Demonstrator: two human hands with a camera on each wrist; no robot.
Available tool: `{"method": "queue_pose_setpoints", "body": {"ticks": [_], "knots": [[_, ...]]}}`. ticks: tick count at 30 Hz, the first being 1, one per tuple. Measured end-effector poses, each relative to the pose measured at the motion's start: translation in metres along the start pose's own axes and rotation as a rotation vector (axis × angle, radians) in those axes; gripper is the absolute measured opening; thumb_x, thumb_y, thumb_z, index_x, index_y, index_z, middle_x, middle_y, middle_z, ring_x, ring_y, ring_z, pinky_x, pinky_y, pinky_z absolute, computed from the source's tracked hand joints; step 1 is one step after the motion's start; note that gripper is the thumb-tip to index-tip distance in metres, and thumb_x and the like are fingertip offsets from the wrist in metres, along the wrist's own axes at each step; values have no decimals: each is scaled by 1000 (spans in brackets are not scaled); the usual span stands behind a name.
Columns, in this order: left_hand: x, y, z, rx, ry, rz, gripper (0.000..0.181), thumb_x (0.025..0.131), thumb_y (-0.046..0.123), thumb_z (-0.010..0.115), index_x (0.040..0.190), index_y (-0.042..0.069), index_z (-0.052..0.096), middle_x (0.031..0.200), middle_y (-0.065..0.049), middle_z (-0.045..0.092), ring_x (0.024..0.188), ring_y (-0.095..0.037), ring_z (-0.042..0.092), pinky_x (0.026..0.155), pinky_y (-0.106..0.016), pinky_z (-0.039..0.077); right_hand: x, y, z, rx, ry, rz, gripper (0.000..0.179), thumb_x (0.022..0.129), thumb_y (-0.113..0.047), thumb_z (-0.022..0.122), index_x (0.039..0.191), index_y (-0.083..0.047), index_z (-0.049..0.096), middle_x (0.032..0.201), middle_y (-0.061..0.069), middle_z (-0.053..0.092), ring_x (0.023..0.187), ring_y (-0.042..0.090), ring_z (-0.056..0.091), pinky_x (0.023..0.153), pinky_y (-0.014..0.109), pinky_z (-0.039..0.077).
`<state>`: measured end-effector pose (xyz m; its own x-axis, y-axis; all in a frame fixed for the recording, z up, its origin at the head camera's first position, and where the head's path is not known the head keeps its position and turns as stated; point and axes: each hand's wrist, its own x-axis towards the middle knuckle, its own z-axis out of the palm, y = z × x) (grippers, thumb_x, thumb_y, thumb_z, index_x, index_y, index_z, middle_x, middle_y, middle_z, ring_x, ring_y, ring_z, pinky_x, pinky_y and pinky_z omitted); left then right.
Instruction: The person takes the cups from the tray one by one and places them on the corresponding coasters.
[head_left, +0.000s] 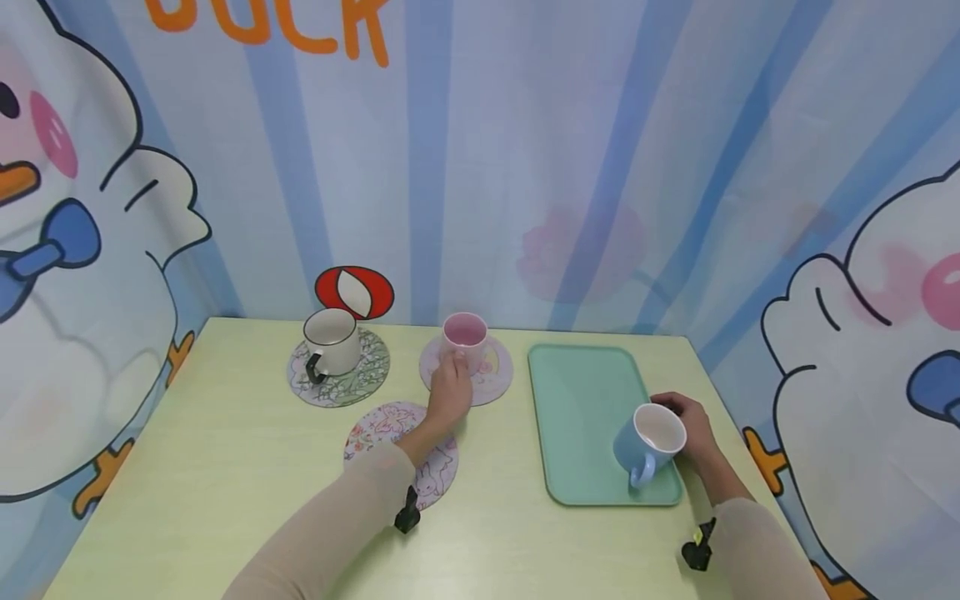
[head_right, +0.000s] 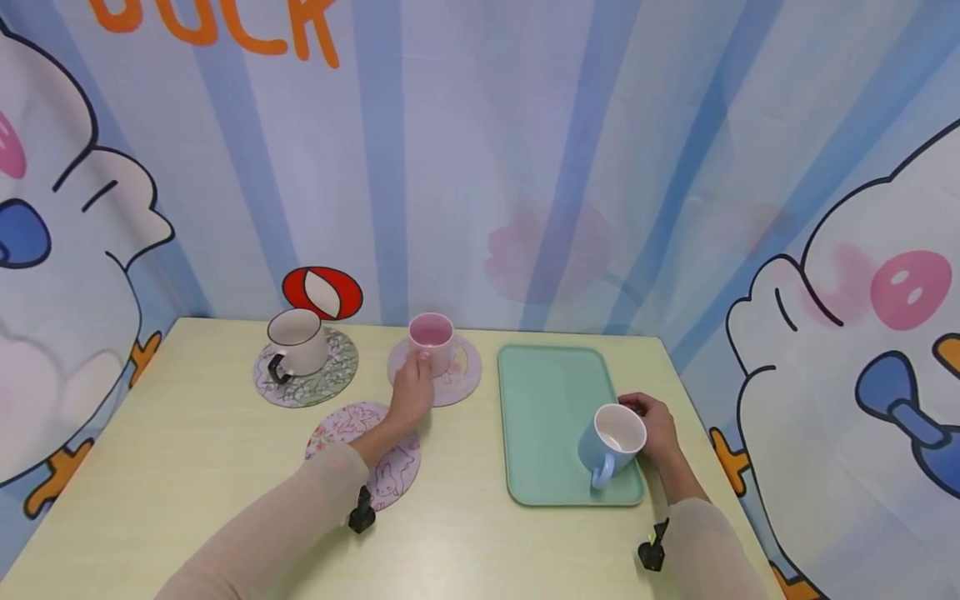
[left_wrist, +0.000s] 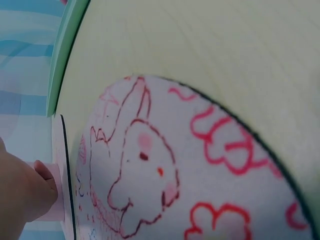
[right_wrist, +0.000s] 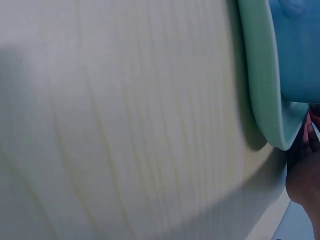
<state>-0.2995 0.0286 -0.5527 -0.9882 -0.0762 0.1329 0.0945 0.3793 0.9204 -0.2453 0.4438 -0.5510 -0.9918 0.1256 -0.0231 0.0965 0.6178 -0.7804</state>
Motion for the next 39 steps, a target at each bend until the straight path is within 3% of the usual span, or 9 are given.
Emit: {"method": "queue_pose_setpoints", "body": {"ticks": [2,9,16,18,23,27,33,39], "knots": [[-1,0,1,7,6,2,43,117,32,27,114,0,56,101,-23,66,96,-39,66,91,-55,53,0,1,0,1,0,2,32,108,-1,54,135,15,60,126,31,66,98,7,58,83,18,47],[-1,1,-3,-11,-23,9,43,118,32,27,121,-1,55,119,-29,67,115,-44,66,103,-57,50,2,5,0,11,6,-13,32,108,-2,54,134,15,60,126,31,66,96,1,57,82,17,47],[2,-1,-13,-22,-138,-6,40,118,37,25,112,8,53,96,-10,61,87,-28,59,84,-46,51,4,2,0,9,11,-14,31,108,-1,53,133,15,61,126,32,66,94,0,56,82,16,47],[3,-1,-16,-1,-151,-9,39,118,37,27,111,9,54,96,-7,60,85,-23,57,83,-42,50,3,2,0,9,6,-6,31,108,-1,53,134,15,60,126,31,66,94,0,56,82,17,47],[4,-4,-23,56,-161,-9,38,117,39,34,112,9,56,100,-8,58,89,-22,56,81,-39,50,3,4,1,31,8,20,32,108,-2,53,135,15,60,126,30,66,95,1,57,81,17,47],[3,-4,-30,41,-174,-40,38,116,41,40,116,8,57,104,-9,59,93,-22,57,81,-37,51,2,5,1,32,9,27,32,108,-2,53,134,14,60,126,29,66,95,1,57,81,17,47],[1,0,-42,25,-167,-81,40,115,41,39,123,6,57,107,-9,59,96,-23,57,84,-39,51,3,7,2,17,7,16,31,108,-1,54,134,15,61,124,29,67,93,0,56,81,17,47],[-1,7,-51,41,-156,-70,43,115,38,39,130,1,54,119,-13,56,106,-26,57,93,-43,52,3,7,1,6,17,3,30,107,0,53,132,15,62,123,30,68,92,-1,57,81,17,47]]}}
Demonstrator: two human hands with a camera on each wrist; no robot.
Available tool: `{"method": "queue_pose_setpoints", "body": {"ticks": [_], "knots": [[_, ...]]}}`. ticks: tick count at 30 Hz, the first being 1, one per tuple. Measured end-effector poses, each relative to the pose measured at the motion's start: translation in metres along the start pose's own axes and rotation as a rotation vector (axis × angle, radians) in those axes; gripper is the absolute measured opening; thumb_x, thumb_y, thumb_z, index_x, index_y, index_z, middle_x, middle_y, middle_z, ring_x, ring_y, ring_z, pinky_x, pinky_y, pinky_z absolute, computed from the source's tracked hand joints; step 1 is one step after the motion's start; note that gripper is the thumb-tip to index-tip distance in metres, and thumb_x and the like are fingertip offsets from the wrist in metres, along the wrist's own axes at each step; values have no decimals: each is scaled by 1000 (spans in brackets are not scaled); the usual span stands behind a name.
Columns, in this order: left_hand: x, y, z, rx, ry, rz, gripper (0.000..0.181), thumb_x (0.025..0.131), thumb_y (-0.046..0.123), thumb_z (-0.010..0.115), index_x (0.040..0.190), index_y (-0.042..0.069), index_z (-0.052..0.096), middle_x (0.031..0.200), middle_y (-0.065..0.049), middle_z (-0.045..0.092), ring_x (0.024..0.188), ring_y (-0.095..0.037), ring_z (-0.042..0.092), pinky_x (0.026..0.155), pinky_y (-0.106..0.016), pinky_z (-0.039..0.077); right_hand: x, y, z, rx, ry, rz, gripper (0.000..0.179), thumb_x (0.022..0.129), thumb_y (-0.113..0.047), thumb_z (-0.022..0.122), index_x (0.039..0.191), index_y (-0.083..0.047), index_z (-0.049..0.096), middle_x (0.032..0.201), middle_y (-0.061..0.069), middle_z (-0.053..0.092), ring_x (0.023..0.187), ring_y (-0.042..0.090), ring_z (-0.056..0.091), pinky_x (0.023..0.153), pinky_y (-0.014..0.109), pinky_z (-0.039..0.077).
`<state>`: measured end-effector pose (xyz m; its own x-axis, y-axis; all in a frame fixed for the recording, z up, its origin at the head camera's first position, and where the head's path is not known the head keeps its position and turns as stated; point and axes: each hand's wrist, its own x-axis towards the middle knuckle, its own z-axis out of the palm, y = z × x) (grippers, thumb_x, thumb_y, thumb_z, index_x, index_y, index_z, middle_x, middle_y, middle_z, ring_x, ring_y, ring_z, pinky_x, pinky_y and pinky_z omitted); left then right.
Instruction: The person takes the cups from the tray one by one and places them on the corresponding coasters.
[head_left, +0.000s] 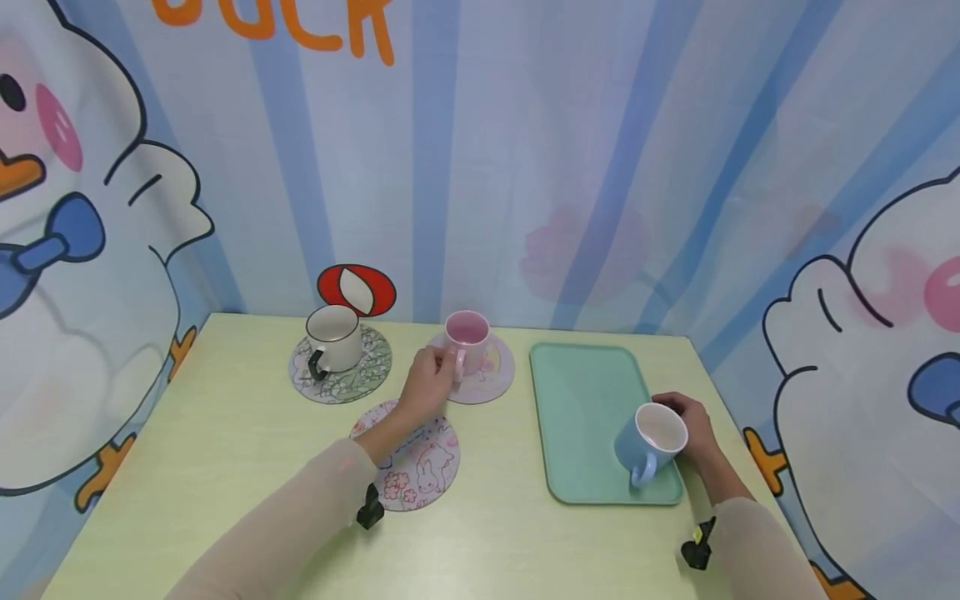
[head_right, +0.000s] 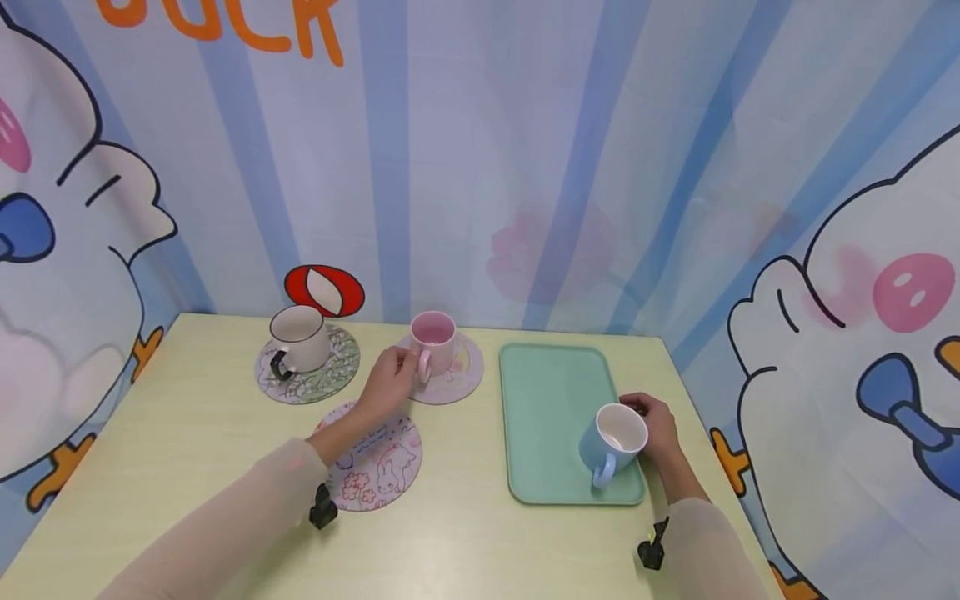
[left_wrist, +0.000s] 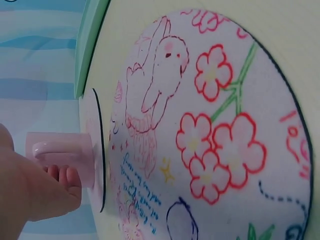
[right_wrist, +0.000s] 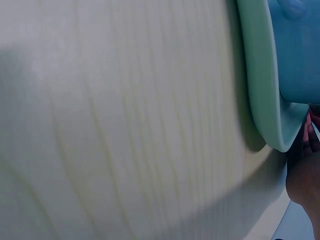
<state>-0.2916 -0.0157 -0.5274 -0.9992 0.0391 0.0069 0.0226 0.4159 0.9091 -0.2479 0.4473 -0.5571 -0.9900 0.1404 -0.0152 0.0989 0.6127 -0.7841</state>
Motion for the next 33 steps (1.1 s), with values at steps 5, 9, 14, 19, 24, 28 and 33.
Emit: {"method": "queue_pose_setpoints", "body": {"ticks": [5,9,14,19,24,28,33], "knots": [[-7,6,-9,40,-33,25,49,115,42,39,135,-1,51,126,-15,52,112,-28,56,101,-45,50,1,2,2,-10,-3,-1,30,107,0,54,132,15,62,125,31,67,94,0,57,82,17,47],[-12,10,-15,56,-47,88,49,115,42,40,138,-1,49,129,-15,51,116,-29,56,105,-45,49,2,4,2,-6,2,-10,30,107,1,54,131,15,63,125,31,67,93,-1,57,82,16,47],[-16,16,-18,58,-19,207,43,114,34,46,138,-1,51,130,-16,53,121,-30,57,105,-46,50,2,4,1,3,1,-12,30,107,0,54,132,15,62,124,30,68,92,-2,56,82,17,47],[-17,26,-20,31,-22,279,41,114,31,49,140,0,55,132,-13,56,121,-28,58,102,-45,52,1,4,2,6,-6,-10,30,108,-1,54,133,15,62,125,30,67,95,0,57,83,17,47],[-17,34,-19,6,-87,325,42,114,32,50,142,1,55,135,-12,57,125,-26,58,105,-44,52,1,5,1,-8,-7,-14,30,108,-1,55,133,15,62,126,30,67,97,2,58,83,17,48],[-21,42,-15,-22,-142,361,40,113,28,52,142,2,55,134,-13,59,124,-27,59,103,-45,53,1,5,0,-13,-7,-12,30,108,-2,54,133,14,62,126,30,67,98,3,58,83,18,48],[-27,48,-7,-76,-182,366,36,112,23,54,142,1,54,132,-12,60,123,-27,59,104,-46,52,0,2,0,0,-9,-7,31,109,-2,53,134,14,61,125,29,68,97,2,58,83,18,48]]}}
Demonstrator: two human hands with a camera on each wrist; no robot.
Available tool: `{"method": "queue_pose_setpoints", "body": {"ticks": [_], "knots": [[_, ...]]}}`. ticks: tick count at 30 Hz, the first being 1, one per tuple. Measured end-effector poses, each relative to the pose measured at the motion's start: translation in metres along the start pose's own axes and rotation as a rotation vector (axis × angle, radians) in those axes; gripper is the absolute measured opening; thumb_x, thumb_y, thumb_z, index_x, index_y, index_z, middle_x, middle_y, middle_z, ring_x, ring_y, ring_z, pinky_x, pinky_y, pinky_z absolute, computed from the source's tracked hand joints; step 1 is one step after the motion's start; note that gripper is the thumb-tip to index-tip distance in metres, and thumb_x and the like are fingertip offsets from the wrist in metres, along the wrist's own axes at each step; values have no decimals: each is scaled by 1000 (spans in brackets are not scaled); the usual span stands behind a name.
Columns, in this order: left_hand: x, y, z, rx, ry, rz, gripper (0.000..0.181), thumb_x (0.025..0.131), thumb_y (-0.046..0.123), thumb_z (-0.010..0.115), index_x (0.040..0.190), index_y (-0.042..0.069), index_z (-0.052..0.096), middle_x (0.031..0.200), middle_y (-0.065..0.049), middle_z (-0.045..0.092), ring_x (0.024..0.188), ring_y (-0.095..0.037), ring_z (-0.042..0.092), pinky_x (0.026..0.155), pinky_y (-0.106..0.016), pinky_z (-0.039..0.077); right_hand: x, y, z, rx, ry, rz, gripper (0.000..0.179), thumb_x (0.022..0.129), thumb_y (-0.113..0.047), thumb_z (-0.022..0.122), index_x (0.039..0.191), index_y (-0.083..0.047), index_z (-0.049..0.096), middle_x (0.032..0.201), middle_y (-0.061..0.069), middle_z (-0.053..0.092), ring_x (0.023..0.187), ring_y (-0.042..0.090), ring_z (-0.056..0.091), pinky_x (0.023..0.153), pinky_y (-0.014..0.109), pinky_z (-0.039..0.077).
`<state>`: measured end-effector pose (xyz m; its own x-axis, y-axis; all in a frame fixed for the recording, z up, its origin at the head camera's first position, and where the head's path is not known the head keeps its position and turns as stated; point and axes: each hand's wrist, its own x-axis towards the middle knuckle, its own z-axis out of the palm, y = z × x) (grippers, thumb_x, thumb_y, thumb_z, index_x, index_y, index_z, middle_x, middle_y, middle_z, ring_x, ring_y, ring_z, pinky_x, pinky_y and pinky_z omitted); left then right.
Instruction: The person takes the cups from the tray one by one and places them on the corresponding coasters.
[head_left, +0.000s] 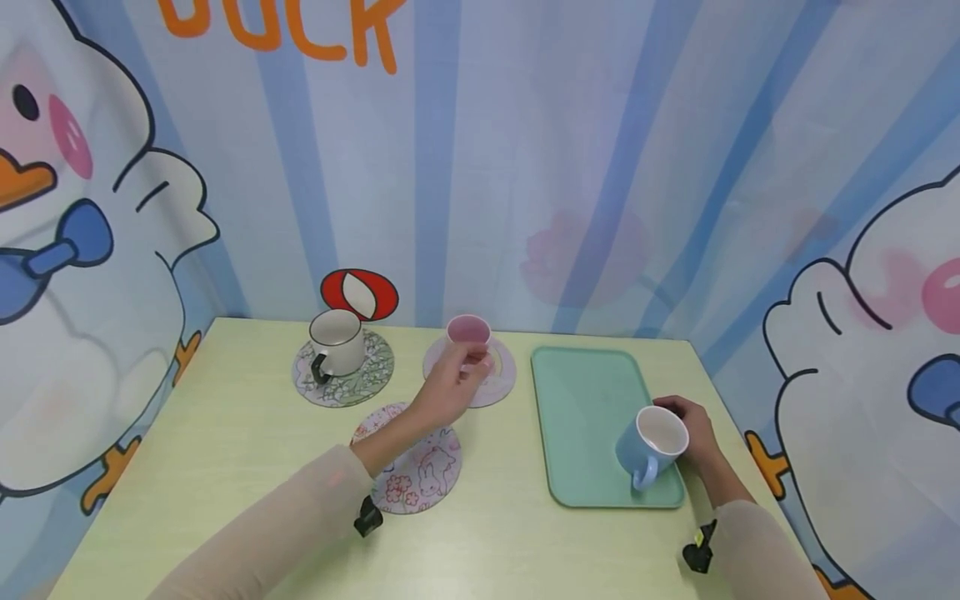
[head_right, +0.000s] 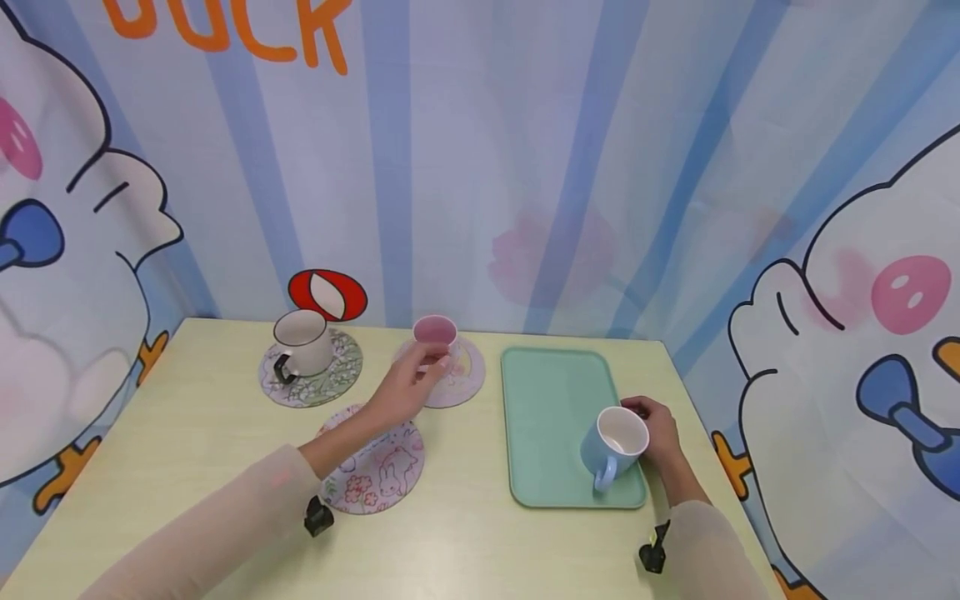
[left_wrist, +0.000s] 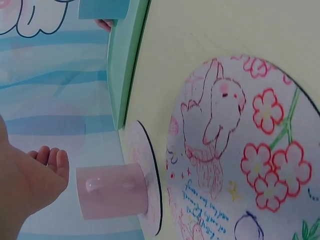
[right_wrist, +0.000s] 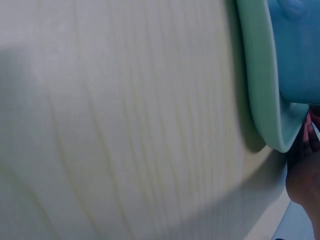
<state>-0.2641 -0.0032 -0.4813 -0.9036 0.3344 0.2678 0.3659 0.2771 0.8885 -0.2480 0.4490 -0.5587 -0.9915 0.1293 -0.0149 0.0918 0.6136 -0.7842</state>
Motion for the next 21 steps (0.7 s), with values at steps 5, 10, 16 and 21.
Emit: {"method": "queue_pose_setpoints", "body": {"ticks": [5,10,16,21], "knots": [[-3,2,11,-29,-31,-3,39,113,24,53,144,1,53,134,-12,61,126,-26,58,106,-46,50,-1,-1,1,8,6,3,30,108,-1,54,133,15,62,124,29,68,94,0,57,82,17,48],[-4,4,21,-20,-81,-14,42,113,26,52,146,1,52,136,-11,61,128,-25,58,106,-44,50,0,2,3,-1,2,5,31,108,-1,53,134,14,61,126,30,67,96,1,57,83,17,47],[-3,3,35,-27,-157,-11,46,113,31,51,148,1,52,136,-9,62,127,-23,58,105,-41,51,0,2,2,-7,5,8,31,108,-2,54,133,14,62,125,30,67,96,3,58,82,17,47],[-2,6,48,-43,-207,20,48,113,34,51,149,1,52,135,-8,61,126,-21,58,104,-40,51,-1,1,2,-5,9,3,31,108,-2,54,133,14,62,126,30,67,97,3,58,82,17,47]]}}
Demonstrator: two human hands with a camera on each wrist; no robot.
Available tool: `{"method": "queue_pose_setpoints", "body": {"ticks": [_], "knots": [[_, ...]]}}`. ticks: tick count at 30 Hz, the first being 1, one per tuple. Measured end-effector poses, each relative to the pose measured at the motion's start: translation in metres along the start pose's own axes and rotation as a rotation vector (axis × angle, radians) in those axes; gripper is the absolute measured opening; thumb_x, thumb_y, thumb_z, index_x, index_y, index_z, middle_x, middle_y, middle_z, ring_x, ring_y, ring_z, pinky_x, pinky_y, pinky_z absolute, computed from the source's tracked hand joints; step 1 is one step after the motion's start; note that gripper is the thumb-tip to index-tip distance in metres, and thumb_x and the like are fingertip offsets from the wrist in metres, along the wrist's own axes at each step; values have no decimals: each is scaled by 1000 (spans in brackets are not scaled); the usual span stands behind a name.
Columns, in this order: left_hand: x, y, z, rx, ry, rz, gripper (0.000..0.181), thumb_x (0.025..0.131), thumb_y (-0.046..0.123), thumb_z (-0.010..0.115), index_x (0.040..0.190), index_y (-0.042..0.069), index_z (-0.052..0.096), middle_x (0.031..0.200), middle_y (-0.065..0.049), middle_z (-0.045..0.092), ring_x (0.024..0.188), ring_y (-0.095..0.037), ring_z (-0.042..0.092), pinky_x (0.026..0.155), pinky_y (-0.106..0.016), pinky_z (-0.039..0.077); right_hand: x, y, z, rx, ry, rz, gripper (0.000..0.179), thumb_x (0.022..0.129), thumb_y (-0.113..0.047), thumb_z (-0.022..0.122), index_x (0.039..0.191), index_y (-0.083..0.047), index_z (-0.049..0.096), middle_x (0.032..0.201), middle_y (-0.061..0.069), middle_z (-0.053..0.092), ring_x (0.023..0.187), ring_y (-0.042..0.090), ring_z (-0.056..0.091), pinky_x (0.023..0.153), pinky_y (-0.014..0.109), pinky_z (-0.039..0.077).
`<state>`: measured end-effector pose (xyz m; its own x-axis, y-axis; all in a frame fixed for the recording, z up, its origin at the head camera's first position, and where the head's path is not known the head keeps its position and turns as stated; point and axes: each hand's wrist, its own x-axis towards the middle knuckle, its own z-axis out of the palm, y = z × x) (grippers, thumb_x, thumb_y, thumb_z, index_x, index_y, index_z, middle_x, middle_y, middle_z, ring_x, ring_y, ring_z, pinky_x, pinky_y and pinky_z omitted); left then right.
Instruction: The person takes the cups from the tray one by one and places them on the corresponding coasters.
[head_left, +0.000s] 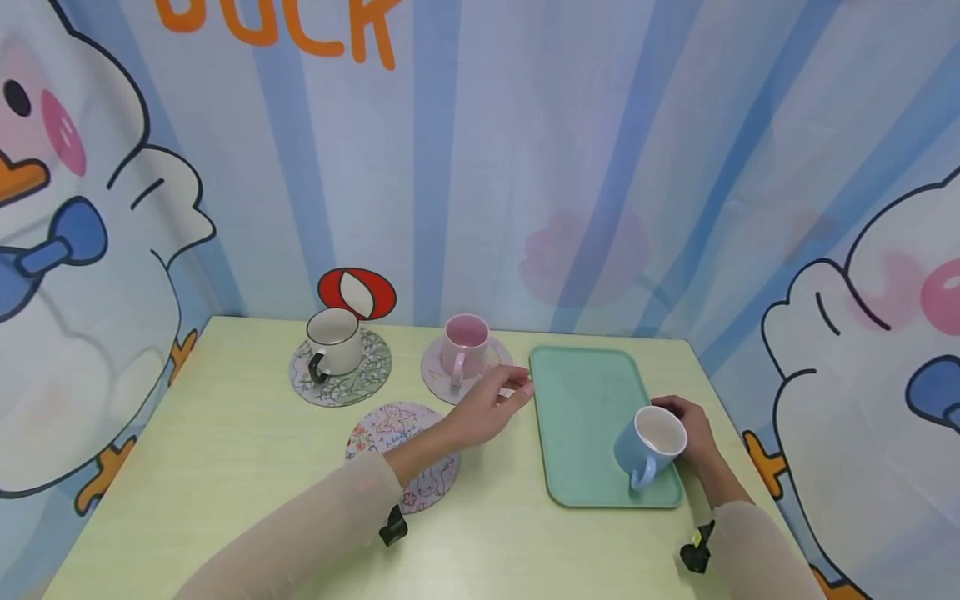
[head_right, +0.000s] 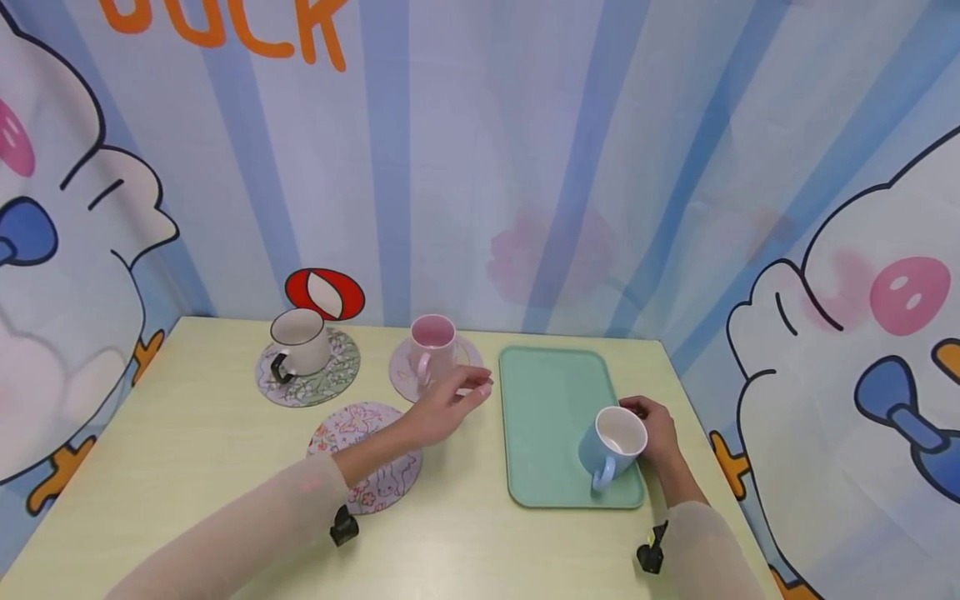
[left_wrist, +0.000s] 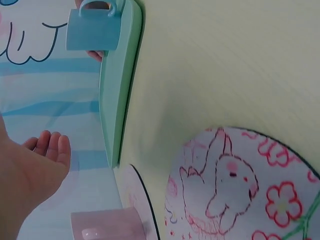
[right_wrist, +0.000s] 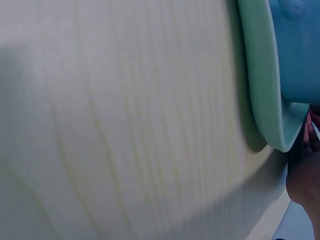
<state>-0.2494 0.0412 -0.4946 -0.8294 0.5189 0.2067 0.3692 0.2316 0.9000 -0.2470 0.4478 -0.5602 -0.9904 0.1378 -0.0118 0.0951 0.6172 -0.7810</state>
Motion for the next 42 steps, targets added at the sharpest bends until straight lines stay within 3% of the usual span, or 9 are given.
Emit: {"method": "queue_pose_setpoints", "body": {"ticks": [10,17,26,36,38,42], "knots": [[-3,9,23,-42,-96,0,50,113,38,51,150,4,52,139,-6,62,128,-17,58,103,-32,51,0,3,-1,-6,-18,-20,31,106,-1,58,133,14,62,126,31,67,100,5,59,83,16,47],[-4,15,32,-62,-96,54,45,113,32,52,148,5,54,138,-6,64,128,-19,59,104,-32,50,0,5,-1,18,-34,-28,33,106,-2,59,135,14,61,129,31,65,97,-2,56,84,16,47],[-8,16,46,-112,-144,48,45,113,33,51,148,5,55,139,-5,64,127,-12,59,103,-28,50,-1,3,-4,19,-65,-57,37,105,-2,61,137,17,57,127,32,66,97,-4,56,82,15,49],[-7,24,60,-144,-192,37,46,113,31,53,148,3,54,141,-5,61,127,-10,59,103,-26,50,0,1,-12,-21,-105,-42,38,109,-9,57,140,12,59,134,31,65,117,21,63,85,16,49],[-6,27,64,-147,-202,37,46,112,31,53,148,3,54,141,-5,61,127,-9,59,103,-25,50,1,2,-13,-15,-107,-35,37,109,-7,56,140,13,59,134,31,65,116,20,63,84,16,49],[-5,33,71,-154,-217,36,46,112,31,55,148,2,54,140,-6,62,125,-8,59,102,-24,50,4,3,-12,15,-124,-26,37,108,-4,55,140,16,57,133,34,64,106,4,59,83,17,50]]}}
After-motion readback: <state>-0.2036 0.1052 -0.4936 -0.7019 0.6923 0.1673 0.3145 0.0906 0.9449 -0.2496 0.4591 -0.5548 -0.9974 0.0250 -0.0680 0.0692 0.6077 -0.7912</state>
